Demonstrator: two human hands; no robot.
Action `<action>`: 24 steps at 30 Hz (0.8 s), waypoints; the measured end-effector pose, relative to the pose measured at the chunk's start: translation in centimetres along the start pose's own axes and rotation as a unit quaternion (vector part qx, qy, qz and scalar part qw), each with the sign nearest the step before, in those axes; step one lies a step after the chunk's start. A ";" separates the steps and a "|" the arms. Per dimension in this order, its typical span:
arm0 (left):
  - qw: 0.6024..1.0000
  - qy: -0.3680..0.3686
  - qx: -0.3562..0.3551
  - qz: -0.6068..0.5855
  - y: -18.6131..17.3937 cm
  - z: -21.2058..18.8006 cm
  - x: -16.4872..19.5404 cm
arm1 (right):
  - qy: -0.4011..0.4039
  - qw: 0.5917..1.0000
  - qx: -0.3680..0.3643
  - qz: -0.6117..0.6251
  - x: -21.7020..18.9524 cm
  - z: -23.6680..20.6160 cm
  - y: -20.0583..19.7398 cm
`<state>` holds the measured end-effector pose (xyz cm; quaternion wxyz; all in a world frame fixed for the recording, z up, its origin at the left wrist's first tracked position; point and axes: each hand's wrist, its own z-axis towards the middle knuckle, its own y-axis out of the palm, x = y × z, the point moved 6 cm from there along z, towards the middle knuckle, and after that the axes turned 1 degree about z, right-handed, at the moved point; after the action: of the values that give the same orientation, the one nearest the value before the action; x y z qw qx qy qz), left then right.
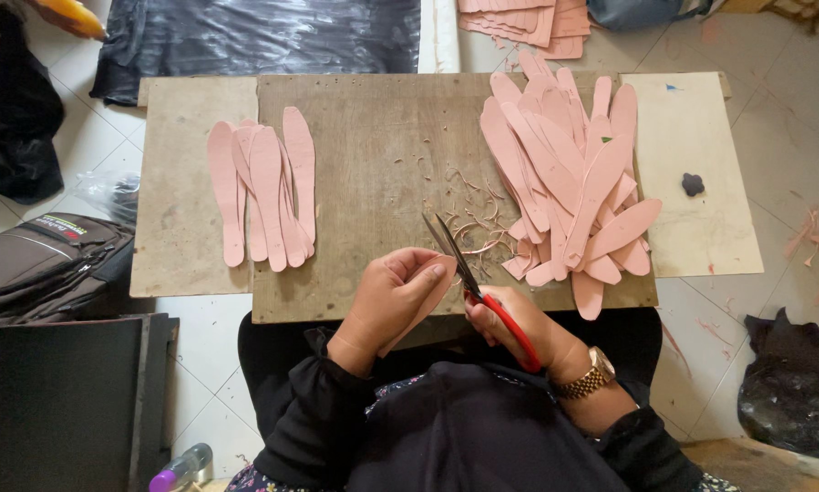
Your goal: The person sits at a workbench and uses red-handled scissors to trim the edges of pink insole blanks, rotating each piece to cut evenly around its outline. Trimmed pieces are set on the left of the board while offcuts and a pile of untrimmed blanks remain on the table.
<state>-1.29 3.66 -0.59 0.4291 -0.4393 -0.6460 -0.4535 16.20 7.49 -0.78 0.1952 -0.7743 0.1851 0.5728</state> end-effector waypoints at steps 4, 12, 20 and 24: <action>1.000 0.003 -0.006 0.000 0.1 0.0 0.1 | 0.055 0.998 0.018 0.015 1.6 -0.1 -0.3; 0.981 0.044 -0.035 0.186 0.9 -1.1 3.4 | 0.012 0.986 0.087 0.142 2.0 0.7 -1.0; 0.895 0.101 -0.068 0.429 2.7 -2.3 5.7 | 0.041 0.977 0.065 0.198 0.6 1.1 -0.5; 0.773 0.335 0.132 0.523 1.9 -3.0 7.4 | -0.024 0.966 0.210 0.151 -0.6 1.1 -1.8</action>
<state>-0.86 2.42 7.52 0.8432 -0.4683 -0.1856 -0.1877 16.10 9.65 -0.36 0.2694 -0.6653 0.4112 0.5620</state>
